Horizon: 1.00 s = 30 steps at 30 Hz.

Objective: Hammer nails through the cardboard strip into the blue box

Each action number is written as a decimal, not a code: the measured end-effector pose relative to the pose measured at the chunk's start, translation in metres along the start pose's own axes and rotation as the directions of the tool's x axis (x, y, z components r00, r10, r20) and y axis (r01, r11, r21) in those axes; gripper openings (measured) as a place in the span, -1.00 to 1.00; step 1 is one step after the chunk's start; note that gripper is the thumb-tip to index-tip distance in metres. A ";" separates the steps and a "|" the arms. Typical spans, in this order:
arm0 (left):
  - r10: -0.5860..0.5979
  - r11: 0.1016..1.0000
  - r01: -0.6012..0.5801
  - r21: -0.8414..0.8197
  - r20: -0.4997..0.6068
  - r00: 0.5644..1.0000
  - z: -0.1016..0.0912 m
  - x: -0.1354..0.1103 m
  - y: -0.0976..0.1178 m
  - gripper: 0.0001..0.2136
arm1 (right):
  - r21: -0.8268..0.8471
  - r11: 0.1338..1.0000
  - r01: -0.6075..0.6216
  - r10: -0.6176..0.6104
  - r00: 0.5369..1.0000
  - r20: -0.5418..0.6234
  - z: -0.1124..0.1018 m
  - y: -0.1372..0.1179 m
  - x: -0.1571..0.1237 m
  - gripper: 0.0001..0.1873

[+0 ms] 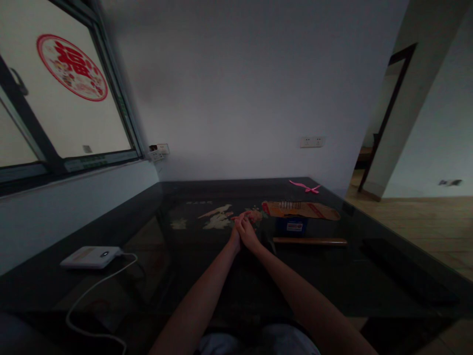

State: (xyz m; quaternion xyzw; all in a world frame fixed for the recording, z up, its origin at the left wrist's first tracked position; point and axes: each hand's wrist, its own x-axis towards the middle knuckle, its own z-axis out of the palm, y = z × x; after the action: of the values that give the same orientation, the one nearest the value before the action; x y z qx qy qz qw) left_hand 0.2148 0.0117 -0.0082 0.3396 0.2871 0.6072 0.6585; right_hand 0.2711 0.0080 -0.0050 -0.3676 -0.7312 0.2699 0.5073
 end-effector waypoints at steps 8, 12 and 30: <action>-0.019 1.000 0.019 0.006 0.003 1.000 0.001 -0.001 0.001 -0.60 | 0.000 1.000 0.007 -0.007 1.000 -0.002 0.000 -0.002 0.000 -0.58; -0.022 1.000 0.022 0.005 -0.008 1.000 0.004 -0.004 0.002 -0.61 | 0.005 1.000 0.007 -0.007 1.000 -0.005 0.000 0.000 -0.001 -0.59; -0.003 1.000 0.003 -0.007 -0.010 1.000 0.003 -0.002 0.002 -0.60 | -0.003 1.000 0.002 -0.002 1.000 -0.007 0.001 0.003 0.001 -0.58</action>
State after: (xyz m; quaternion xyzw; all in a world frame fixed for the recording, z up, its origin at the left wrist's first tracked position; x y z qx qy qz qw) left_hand 0.2160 0.0092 -0.0050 0.3336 0.2888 0.6090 0.6591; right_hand 0.2704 0.0101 -0.0075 -0.3685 -0.7302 0.2669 0.5097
